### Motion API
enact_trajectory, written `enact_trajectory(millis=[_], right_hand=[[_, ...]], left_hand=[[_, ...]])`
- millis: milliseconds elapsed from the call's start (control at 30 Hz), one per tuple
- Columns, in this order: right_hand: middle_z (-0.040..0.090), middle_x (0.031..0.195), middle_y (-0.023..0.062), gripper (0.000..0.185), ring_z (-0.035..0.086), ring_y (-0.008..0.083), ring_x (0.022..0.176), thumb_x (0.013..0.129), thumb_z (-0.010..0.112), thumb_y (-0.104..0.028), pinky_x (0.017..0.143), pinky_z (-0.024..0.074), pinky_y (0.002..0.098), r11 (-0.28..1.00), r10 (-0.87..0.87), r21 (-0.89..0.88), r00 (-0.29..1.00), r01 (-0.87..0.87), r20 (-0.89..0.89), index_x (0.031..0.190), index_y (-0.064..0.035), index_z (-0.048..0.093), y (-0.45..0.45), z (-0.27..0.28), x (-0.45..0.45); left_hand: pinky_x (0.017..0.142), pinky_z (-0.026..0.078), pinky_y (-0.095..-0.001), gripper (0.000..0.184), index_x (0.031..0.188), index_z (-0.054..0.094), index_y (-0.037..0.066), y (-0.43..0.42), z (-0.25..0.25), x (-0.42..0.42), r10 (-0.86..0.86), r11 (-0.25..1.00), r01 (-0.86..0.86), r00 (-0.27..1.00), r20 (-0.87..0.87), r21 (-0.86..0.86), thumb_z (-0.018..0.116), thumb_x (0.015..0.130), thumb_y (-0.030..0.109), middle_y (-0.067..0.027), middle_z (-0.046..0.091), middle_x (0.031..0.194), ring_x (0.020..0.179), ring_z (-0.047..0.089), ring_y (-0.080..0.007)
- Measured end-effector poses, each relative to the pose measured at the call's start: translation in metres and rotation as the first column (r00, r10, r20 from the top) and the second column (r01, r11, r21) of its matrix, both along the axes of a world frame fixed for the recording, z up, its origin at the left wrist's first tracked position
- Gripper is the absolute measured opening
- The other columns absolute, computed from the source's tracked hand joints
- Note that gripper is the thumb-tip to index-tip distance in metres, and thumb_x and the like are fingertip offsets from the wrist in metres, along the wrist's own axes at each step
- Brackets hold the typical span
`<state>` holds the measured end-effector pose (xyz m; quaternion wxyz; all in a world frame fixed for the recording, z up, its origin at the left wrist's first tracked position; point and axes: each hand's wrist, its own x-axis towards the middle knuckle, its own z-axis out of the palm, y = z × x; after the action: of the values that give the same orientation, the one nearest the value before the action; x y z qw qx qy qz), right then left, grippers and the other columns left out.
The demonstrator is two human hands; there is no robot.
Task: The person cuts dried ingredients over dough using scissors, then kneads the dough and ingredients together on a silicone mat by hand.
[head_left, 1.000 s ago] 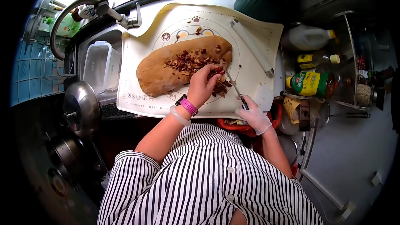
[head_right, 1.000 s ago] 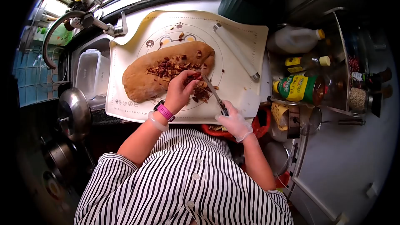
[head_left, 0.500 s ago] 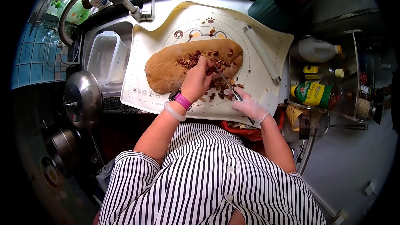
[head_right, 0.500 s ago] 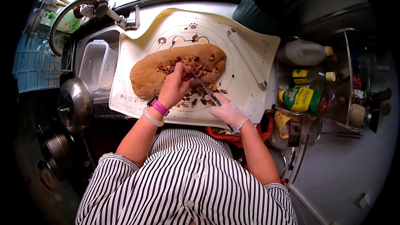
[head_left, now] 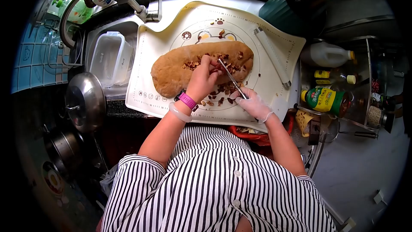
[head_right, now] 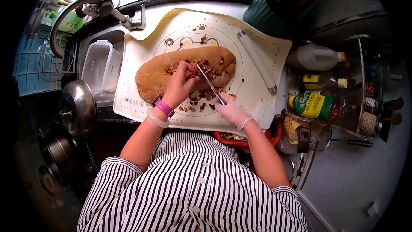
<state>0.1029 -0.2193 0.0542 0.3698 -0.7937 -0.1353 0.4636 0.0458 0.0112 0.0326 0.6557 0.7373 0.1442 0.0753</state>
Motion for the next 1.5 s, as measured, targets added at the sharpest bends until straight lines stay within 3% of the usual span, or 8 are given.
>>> enact_trajectory(millis=[133,200,467,733,967,1267,1333,1500], right_hand=[[0.065,0.090,0.0042,0.037,0.061,0.0120,0.077,0.089,0.064,-0.023,0.074,0.0501,0.0289,0.996,-0.087,-0.018,0.970,0.086,-0.225,0.123,-0.0082,0.064,0.008,0.030,-0.002],[0.064,0.088,0.0028,0.039,0.060,0.0107,0.076,0.089,0.065,-0.023,0.073,0.0499,0.0277,0.996,-0.081,0.021,0.972,0.087,-0.222,0.125,-0.0081,0.063,0.004,0.024,-0.004],[0.058,0.083,-0.0021,0.041,0.053,0.0067,0.071,0.088,0.064,-0.019,0.066,0.0452,0.0245,0.989,-0.094,0.090,0.966,0.119,-0.242,0.127,-0.0080,0.063,0.012,0.021,-0.006],[0.065,0.087,0.0028,0.033,0.060,0.0133,0.072,0.090,0.065,-0.026,0.069,0.0513,0.0318,0.996,0.014,-0.085,0.996,-0.021,-0.088,0.118,-0.0077,0.064,0.016,0.021,0.001],[0.068,0.096,0.0080,0.047,0.061,0.0135,0.079,0.089,0.069,-0.029,0.076,0.0506,0.0299,0.995,-0.094,0.008,0.986,0.096,-0.141,0.128,-0.0030,0.062,0.013,0.019,-0.007],[0.070,0.115,0.0224,0.055,0.066,0.0346,0.109,0.088,0.067,-0.033,0.099,0.0488,0.0399,0.999,0.013,-0.031,0.997,-0.011,0.070,0.132,-0.0002,0.059,0.007,0.002,-0.013],[0.070,0.097,0.0062,0.039,0.061,0.0144,0.080,0.093,0.067,-0.026,0.077,0.0513,0.0328,0.995,0.050,-0.089,0.994,-0.041,0.096,0.126,-0.0059,0.066,0.010,0.004,-0.013],[0.067,0.086,0.0043,0.036,0.059,0.0139,0.072,0.093,0.067,-0.027,0.070,0.0501,0.0328,0.986,-0.020,-0.163,0.999,0.027,0.048,0.122,-0.0061,0.067,0.024,0.024,-0.012]], left_hand=[[0.074,0.056,-0.0266,0.020,0.108,0.050,0.002,0.005,-0.002,0.000,0.041,0.999,-0.043,0.991,-0.129,-0.012,0.065,0.095,-0.003,-0.0076,0.071,0.096,0.090,0.070,-0.0132],[0.071,0.055,-0.0240,0.017,0.109,0.056,0.002,0.007,-0.009,0.002,0.068,0.953,-0.110,0.986,-0.152,-0.282,0.067,0.097,0.001,-0.0057,0.072,0.096,0.086,0.070,-0.0111],[0.069,0.056,-0.0227,0.013,0.109,0.062,0.001,0.012,-0.014,0.001,0.014,0.908,-0.112,0.971,-0.239,-0.403,0.067,0.098,0.004,-0.0047,0.073,0.094,0.079,0.069,-0.0099],[0.069,0.055,-0.0220,0.014,0.111,0.063,0.001,0.012,-0.006,0.001,0.003,0.902,-0.124,0.960,-0.280,-0.414,0.066,0.099,0.008,-0.0038,0.073,0.093,0.077,0.068,-0.0088],[0.077,0.055,-0.0235,0.016,0.113,0.062,0.002,0.006,0.001,-0.002,0.083,0.878,-0.205,0.955,-0.285,-0.432,0.066,0.098,0.005,-0.0056,0.072,0.104,0.088,0.067,-0.0102],[0.073,0.056,-0.0249,0.025,0.115,0.055,0.002,0.002,-0.003,-0.003,0.184,0.886,-0.278,0.945,-0.270,-0.371,0.067,0.094,-0.005,-0.0094,0.071,0.101,0.087,0.068,-0.0118],[0.072,0.057,-0.0251,0.025,0.114,0.054,0.002,0.003,-0.004,-0.003,0.179,0.898,-0.273,0.943,-0.281,-0.344,0.067,0.093,-0.004,-0.0105,0.071,0.101,0.085,0.068,-0.0120],[0.073,0.058,-0.0274,0.023,0.116,0.061,-0.002,0.007,-0.011,-0.008,0.175,0.877,-0.285,0.940,-0.294,-0.388,0.067,0.094,0.000,-0.0092,0.073,0.097,0.086,0.072,-0.0168]])
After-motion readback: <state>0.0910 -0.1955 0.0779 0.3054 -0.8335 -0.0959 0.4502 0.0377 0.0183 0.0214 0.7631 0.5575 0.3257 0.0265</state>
